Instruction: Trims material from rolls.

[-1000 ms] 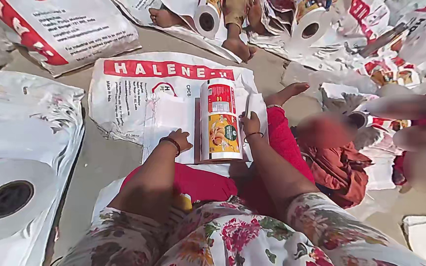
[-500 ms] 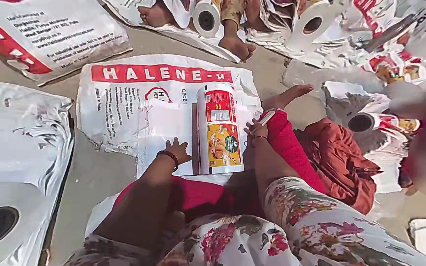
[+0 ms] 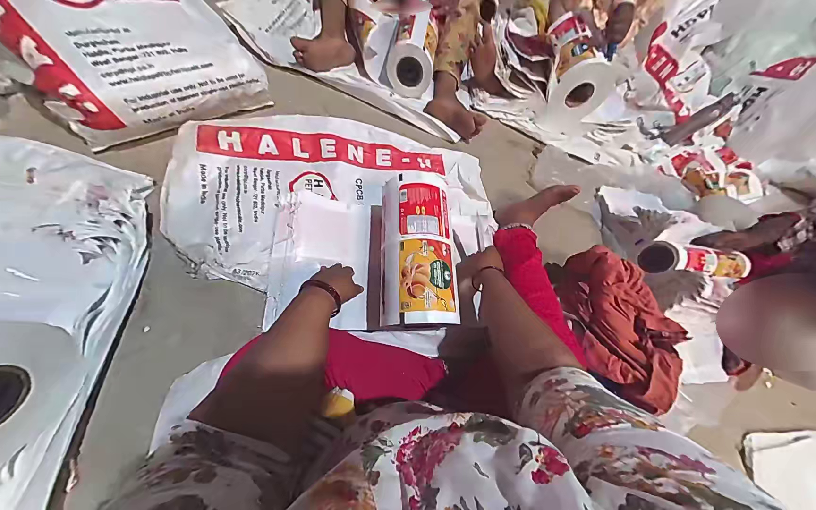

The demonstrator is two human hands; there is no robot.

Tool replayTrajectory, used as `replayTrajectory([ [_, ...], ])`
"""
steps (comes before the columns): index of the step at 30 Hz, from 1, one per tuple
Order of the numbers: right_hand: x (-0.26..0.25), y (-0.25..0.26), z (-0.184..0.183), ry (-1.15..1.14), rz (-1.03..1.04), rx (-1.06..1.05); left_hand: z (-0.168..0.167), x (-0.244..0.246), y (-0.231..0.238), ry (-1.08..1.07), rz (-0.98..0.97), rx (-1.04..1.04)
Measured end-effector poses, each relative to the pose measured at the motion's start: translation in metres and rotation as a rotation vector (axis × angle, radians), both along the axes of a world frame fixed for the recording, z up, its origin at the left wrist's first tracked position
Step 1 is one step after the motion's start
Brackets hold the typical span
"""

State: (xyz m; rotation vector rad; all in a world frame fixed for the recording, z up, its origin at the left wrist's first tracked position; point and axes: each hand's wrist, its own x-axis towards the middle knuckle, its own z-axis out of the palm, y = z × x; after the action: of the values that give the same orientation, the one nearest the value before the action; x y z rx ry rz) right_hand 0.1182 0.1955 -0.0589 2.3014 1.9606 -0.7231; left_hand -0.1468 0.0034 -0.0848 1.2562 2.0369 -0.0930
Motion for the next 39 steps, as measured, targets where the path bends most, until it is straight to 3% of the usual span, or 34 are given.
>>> replayTrajectory([
  [3, -0.003, 0.013, 0.020, 0.217, 0.050, 0.155, 0.013, 0.001, -0.001, -0.071, 0.072, 0.036],
  [7, -0.032, 0.015, 0.063, 0.461, 0.190, 0.077, 0.018, 0.007, 0.003, -0.109, 0.146, 0.314],
  [9, -0.052, 0.016, 0.083, 0.440, 0.266, 0.028, 0.026, 0.008, 0.004, -0.204, 0.125, 0.558],
  [11, -0.068, 0.019, 0.095, 0.257, 0.367, 0.022, 0.028, 0.010, 0.004, -0.372, 0.051, 0.695],
  [15, -0.085, 0.021, 0.104, 0.182, 0.395, 0.011, 0.025, 0.017, 0.004, -0.420, -0.101, 0.590],
  [27, -0.107, 0.016, 0.133, -0.074, 0.657, -0.103, 0.022, 0.012, 0.003, -0.492, -0.134, 0.518],
  [39, -0.057, -0.080, 0.152, -0.145, 0.665, -0.283, 0.035, 0.021, -0.003, -0.383, -0.116, 0.475],
])
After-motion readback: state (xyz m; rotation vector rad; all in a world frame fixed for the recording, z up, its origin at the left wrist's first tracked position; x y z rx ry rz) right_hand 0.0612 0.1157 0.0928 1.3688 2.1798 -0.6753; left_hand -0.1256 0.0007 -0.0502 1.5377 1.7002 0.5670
